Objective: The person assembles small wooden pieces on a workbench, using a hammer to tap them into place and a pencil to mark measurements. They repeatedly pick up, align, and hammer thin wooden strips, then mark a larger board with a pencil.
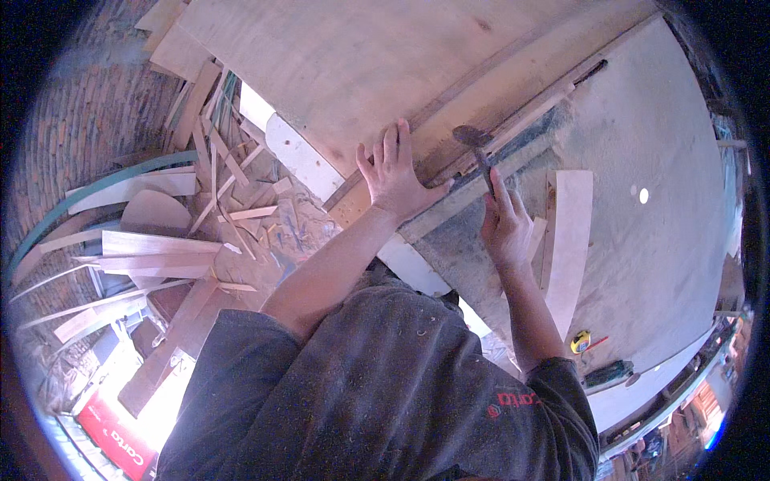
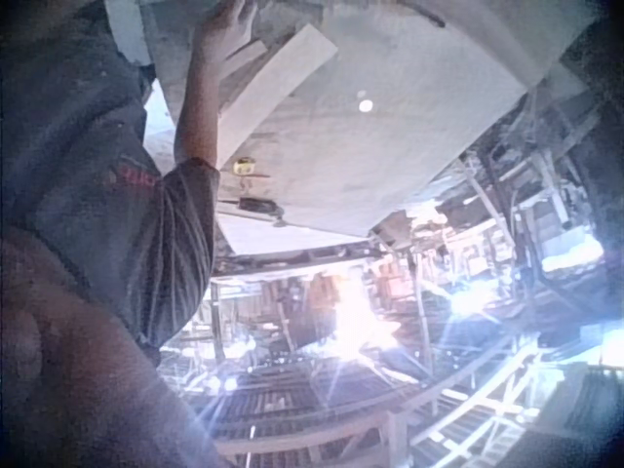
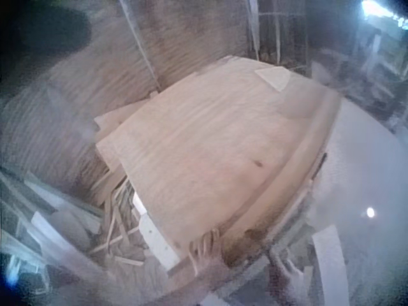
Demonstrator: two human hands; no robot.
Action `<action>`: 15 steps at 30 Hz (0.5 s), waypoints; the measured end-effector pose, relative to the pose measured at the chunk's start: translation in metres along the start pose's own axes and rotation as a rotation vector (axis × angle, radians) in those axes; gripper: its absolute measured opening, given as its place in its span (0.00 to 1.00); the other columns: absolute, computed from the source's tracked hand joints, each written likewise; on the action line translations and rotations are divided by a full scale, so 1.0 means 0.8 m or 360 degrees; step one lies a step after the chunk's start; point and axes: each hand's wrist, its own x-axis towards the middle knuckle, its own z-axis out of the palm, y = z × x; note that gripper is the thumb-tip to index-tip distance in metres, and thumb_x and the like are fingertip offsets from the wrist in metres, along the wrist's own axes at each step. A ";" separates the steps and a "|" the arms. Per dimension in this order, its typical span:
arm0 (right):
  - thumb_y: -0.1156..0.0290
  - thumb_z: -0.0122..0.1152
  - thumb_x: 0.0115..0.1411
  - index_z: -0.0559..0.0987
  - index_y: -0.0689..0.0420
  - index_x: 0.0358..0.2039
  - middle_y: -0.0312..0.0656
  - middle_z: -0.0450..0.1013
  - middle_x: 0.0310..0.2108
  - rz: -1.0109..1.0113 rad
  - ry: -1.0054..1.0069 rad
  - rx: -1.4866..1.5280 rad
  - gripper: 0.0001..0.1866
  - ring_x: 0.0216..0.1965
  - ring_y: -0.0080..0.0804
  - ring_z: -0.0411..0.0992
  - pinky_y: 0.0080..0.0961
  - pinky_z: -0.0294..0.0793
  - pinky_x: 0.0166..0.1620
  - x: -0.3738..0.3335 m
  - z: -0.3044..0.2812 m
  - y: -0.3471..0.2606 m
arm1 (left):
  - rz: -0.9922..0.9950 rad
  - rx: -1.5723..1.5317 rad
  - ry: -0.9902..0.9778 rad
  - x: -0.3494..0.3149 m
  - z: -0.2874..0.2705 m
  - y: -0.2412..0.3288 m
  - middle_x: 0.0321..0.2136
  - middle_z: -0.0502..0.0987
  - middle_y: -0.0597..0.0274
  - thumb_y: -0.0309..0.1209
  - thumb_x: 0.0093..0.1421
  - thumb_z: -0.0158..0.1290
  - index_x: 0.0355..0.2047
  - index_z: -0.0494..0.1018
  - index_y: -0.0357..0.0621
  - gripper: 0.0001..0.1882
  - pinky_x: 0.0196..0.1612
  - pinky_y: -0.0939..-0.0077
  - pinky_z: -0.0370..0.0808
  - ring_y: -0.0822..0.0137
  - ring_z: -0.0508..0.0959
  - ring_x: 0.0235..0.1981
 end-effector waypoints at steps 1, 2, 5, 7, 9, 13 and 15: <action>0.72 0.60 0.67 0.72 0.39 0.67 0.44 0.77 0.33 0.0016 -0.0069 -0.0056 0.28 0.29 0.46 0.78 0.40 0.79 0.32 -0.002 0.002 0.004 | -0.0011 0.0014 -0.0020 0.000 -0.001 0.000 0.68 0.57 0.53 0.67 0.39 0.67 0.74 0.46 0.38 0.72 0.70 0.31 0.44 0.55 0.55 0.72; 0.73 0.60 0.67 0.73 0.42 0.67 0.45 0.77 0.34 0.0027 -0.0149 -0.0109 0.28 0.29 0.46 0.78 0.39 0.79 0.32 -0.005 0.004 0.007 | -0.0012 -0.0007 -0.0017 0.000 -0.002 0.001 0.68 0.57 0.54 0.67 0.39 0.67 0.74 0.47 0.38 0.72 0.70 0.32 0.44 0.55 0.55 0.72; 0.75 0.60 0.67 0.74 0.45 0.66 0.45 0.75 0.31 0.0018 -0.0219 -0.0185 0.27 0.28 0.45 0.77 0.38 0.77 0.32 -0.015 0.010 0.013 | -0.0032 -0.0015 -0.0065 0.001 -0.004 0.000 0.69 0.56 0.54 0.67 0.39 0.67 0.74 0.47 0.38 0.71 0.70 0.32 0.44 0.55 0.54 0.72; 0.76 0.60 0.66 0.74 0.46 0.66 0.44 0.74 0.30 -0.0016 -0.0189 -0.0168 0.27 0.27 0.45 0.77 0.39 0.77 0.32 -0.020 0.014 0.015 | -0.0029 0.0015 -0.0094 0.001 -0.004 -0.001 0.69 0.56 0.54 0.67 0.40 0.67 0.74 0.47 0.38 0.71 0.70 0.32 0.43 0.55 0.54 0.72; 0.76 0.60 0.66 0.74 0.47 0.66 0.44 0.73 0.29 -0.0048 -0.0161 -0.0119 0.27 0.27 0.44 0.76 0.38 0.77 0.31 -0.024 0.018 0.015 | -0.0019 -0.0024 -0.0055 0.000 -0.002 -0.001 0.69 0.56 0.54 0.66 0.39 0.68 0.74 0.47 0.39 0.71 0.70 0.32 0.43 0.55 0.53 0.73; 0.78 0.61 0.64 0.75 0.49 0.64 0.45 0.75 0.30 -0.0216 -0.0233 -0.0123 0.27 0.26 0.43 0.76 0.37 0.77 0.30 -0.031 0.016 0.017 | -0.0039 -0.0054 -0.0033 0.001 0.003 -0.003 0.70 0.57 0.53 0.69 0.36 0.69 0.75 0.44 0.42 0.76 0.73 0.35 0.41 0.54 0.54 0.73; 0.79 0.62 0.62 0.76 0.49 0.64 0.45 0.75 0.30 -0.0281 -0.0311 -0.0112 0.28 0.26 0.42 0.76 0.36 0.76 0.29 -0.035 0.013 0.017 | -0.0049 -0.0024 -0.0093 0.001 0.005 -0.005 0.70 0.57 0.53 0.68 0.36 0.69 0.75 0.44 0.42 0.75 0.73 0.36 0.41 0.54 0.54 0.73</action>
